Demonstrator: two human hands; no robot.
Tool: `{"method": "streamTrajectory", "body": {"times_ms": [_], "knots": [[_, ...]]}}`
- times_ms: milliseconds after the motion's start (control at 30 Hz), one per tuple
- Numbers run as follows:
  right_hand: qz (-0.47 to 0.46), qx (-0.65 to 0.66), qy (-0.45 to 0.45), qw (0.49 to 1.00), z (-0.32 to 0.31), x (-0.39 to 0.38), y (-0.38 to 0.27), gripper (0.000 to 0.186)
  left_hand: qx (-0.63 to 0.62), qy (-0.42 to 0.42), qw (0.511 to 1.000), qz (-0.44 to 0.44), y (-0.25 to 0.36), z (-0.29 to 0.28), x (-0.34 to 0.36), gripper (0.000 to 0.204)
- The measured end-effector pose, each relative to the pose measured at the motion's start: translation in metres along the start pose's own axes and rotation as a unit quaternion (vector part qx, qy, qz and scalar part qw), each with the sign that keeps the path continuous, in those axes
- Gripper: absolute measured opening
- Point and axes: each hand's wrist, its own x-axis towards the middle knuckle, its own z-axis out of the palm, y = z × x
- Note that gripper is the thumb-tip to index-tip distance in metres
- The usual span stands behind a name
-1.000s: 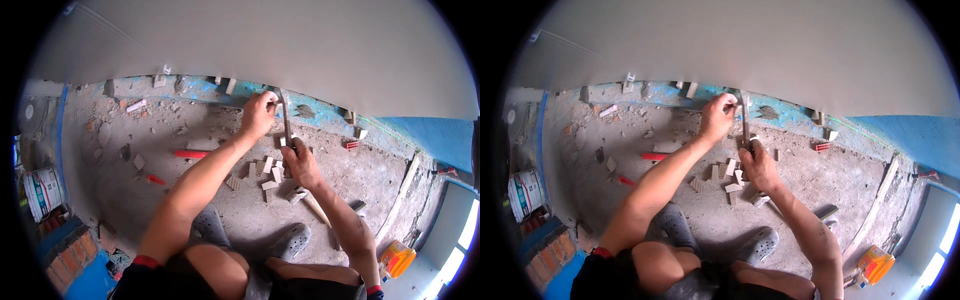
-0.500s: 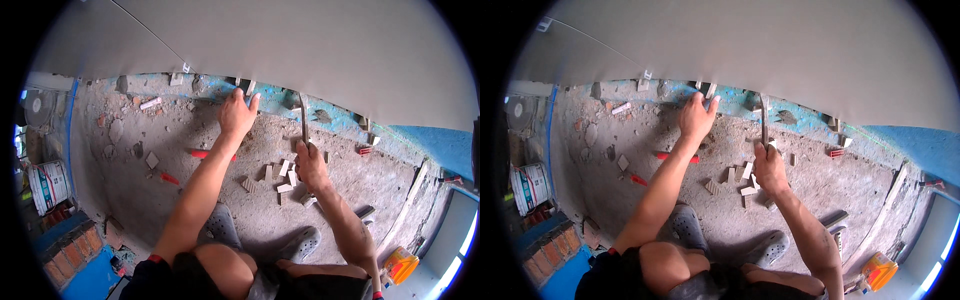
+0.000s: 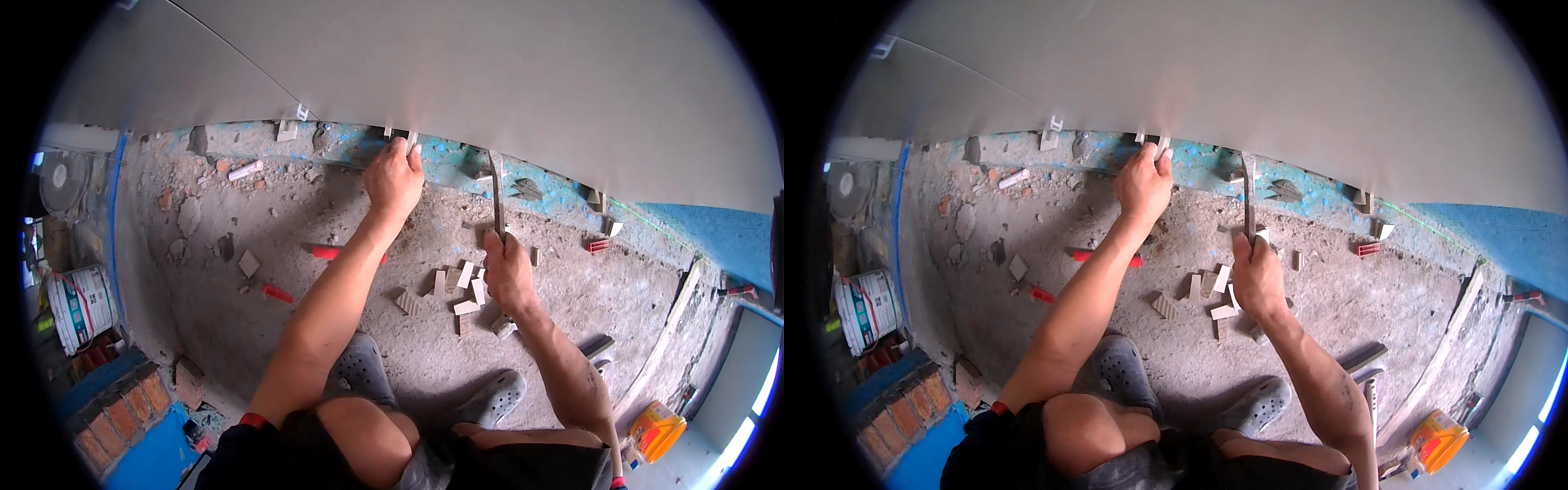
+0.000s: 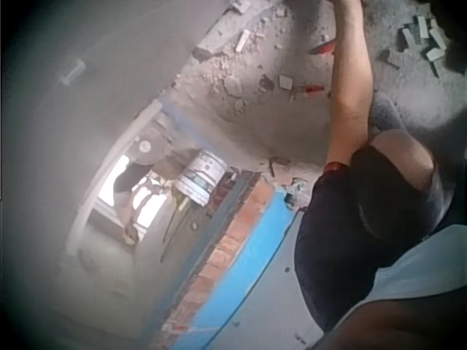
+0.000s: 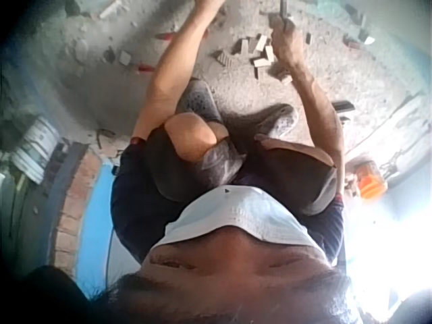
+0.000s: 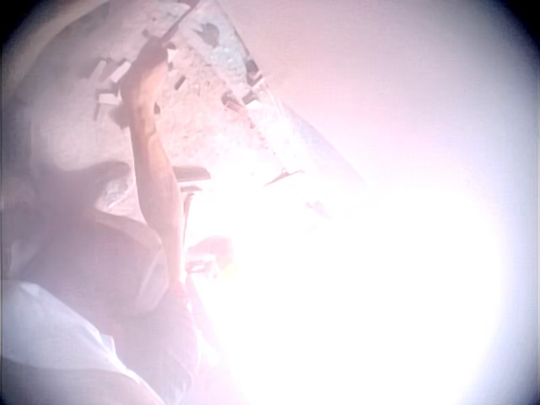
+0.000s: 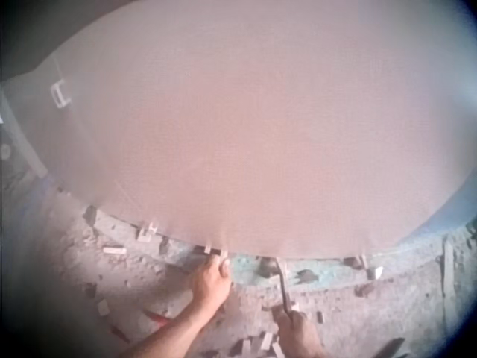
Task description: The person kneels on the floor and places small white tile spacers between large wall tiles to maintain even gaps. They use a hammer to gently tap the tiles into alignment and then insert red plastic clips into the joints to secure the spacing.
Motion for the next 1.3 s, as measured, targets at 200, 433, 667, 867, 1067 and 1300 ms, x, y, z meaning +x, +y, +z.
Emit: {"method": "streamTrajectory", "body": {"times_ms": [200,433,667,867,1067,1300], "knots": [[0.014,0.006,0.002,1.000,-0.001,-0.002,-0.006,0.044,0.003,0.030,0.999,0.025,-0.003,0.001,0.000,0.023],[0.005,-0.021,0.015,1.000,-0.003,-0.005,-0.012,0.045,-0.003,0.005,1.000,-0.009,0.005,-0.002,0.000,0.025],[-0.015,0.030,0.021,0.999,0.006,-0.001,0.003,0.044,0.033,0.014,0.999,0.009,0.001,0.003,0.002,0.019],[-0.015,-0.057,0.023,0.998,-0.002,-0.002,-0.008,0.049,0.104,-0.067,0.992,-0.008,0.008,-0.016,0.004,0.027],[-0.032,-0.063,0.034,0.997,-0.002,-0.005,-0.013,0.050,0.079,-0.092,0.993,0.009,0.000,-0.013,0.002,0.036],[-0.015,-0.046,0.022,0.999,-0.005,-0.008,-0.021,0.049,0.074,-0.142,0.987,-0.018,0.004,-0.019,0.008,0.038]]}}
